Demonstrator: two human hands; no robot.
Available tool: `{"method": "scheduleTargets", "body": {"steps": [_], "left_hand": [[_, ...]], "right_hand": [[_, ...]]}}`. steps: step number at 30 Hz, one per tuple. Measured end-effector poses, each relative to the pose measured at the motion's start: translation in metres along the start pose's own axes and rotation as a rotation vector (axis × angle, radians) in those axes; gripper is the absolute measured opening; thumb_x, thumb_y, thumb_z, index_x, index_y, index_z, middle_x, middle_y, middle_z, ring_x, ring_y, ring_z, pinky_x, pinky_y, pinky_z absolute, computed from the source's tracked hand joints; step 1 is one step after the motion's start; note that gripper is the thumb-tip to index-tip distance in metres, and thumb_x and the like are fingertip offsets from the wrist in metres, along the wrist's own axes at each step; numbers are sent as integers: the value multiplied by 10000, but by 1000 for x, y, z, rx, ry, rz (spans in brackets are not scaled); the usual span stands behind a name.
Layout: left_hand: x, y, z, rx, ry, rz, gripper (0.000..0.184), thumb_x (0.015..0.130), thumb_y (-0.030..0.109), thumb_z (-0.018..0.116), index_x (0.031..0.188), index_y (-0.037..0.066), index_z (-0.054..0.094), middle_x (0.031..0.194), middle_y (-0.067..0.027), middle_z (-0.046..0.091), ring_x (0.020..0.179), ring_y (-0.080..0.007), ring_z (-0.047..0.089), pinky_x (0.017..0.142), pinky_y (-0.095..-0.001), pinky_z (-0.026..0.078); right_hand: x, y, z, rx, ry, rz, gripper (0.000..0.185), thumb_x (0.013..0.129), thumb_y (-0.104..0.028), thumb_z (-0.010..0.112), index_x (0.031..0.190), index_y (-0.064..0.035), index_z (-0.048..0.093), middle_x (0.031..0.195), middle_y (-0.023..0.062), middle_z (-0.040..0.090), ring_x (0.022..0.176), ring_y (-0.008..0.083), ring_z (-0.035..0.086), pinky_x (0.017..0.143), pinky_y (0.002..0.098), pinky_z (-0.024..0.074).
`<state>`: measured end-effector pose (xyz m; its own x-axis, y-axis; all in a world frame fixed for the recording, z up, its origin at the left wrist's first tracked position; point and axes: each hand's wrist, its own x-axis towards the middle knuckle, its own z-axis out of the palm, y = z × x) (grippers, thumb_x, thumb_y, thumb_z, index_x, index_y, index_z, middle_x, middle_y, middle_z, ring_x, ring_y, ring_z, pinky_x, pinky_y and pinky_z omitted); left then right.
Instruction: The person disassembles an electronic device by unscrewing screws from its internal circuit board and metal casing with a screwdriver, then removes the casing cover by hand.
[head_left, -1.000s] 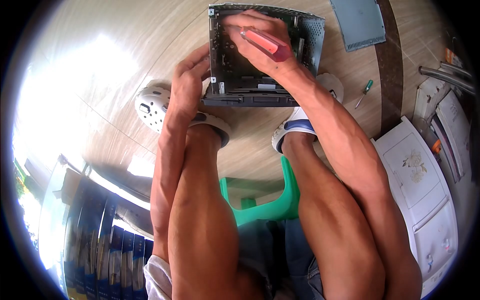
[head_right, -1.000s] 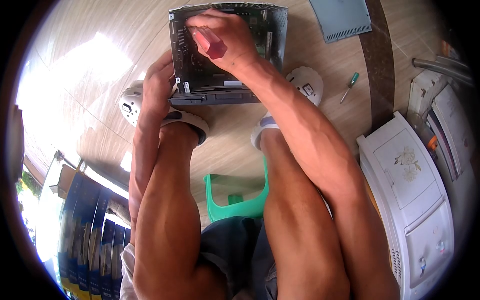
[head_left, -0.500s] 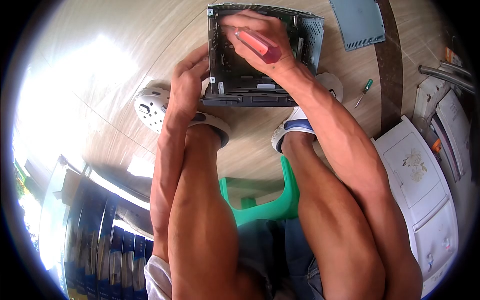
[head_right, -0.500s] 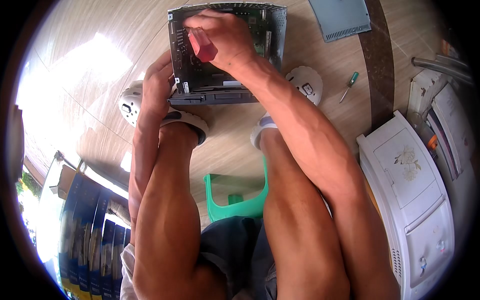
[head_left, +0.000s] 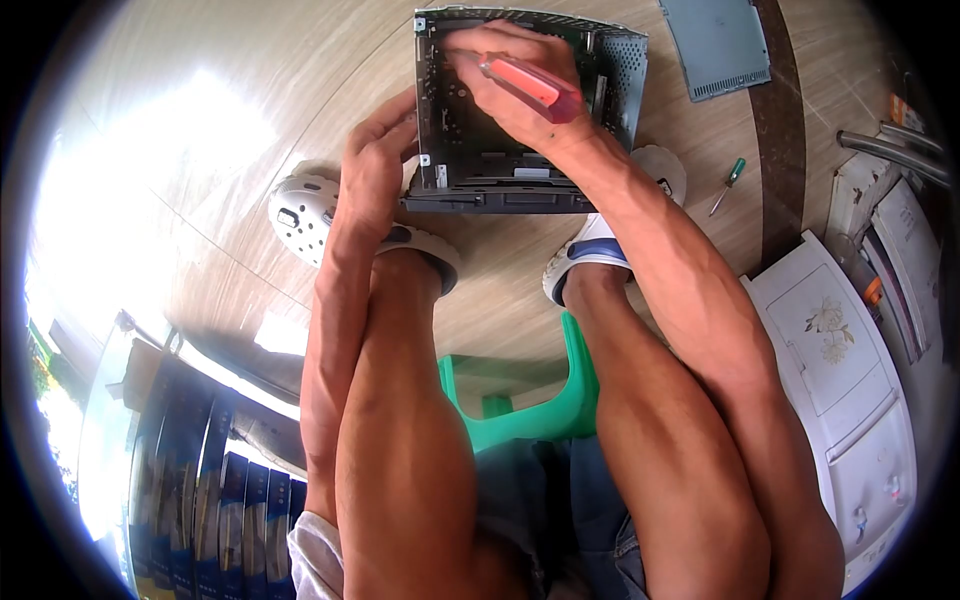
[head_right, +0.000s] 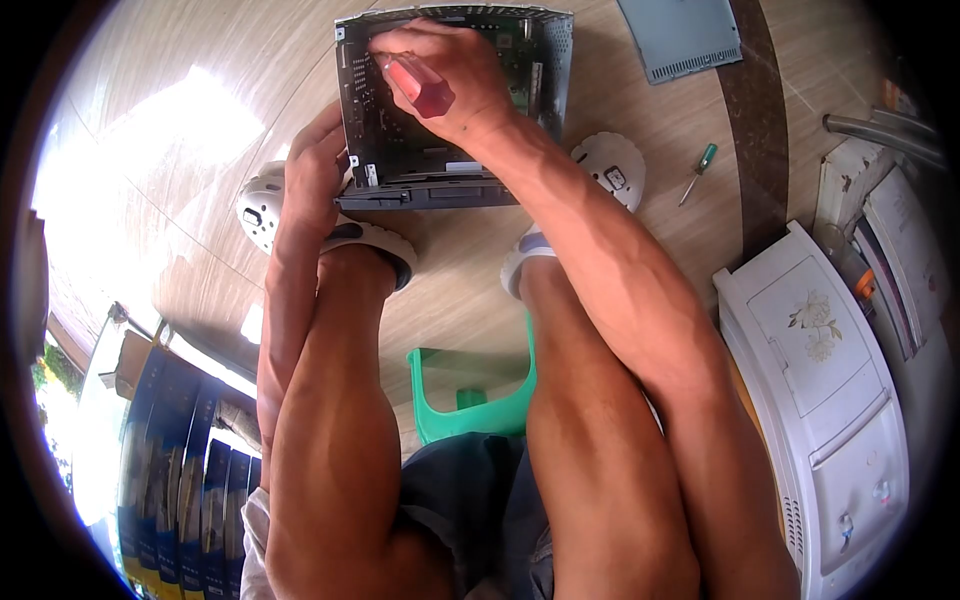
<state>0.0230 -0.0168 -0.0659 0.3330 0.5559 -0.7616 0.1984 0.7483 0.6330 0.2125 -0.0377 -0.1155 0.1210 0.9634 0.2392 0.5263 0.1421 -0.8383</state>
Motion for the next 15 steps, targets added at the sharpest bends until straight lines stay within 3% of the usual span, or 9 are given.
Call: {"method": "scheduleTargets", "body": {"steps": [15], "left_hand": [[3,-4,-3,12,-14,29,482,1002,116,459,1448,-61,503,1296,-161,639,1176,-246,626,1055,-336,455]], "right_hand": [[0,-7,-3,-66,-27,-25,169,828,-34,723,995,-55,735,907,111,720,793,308,714,684,361,581]]}}
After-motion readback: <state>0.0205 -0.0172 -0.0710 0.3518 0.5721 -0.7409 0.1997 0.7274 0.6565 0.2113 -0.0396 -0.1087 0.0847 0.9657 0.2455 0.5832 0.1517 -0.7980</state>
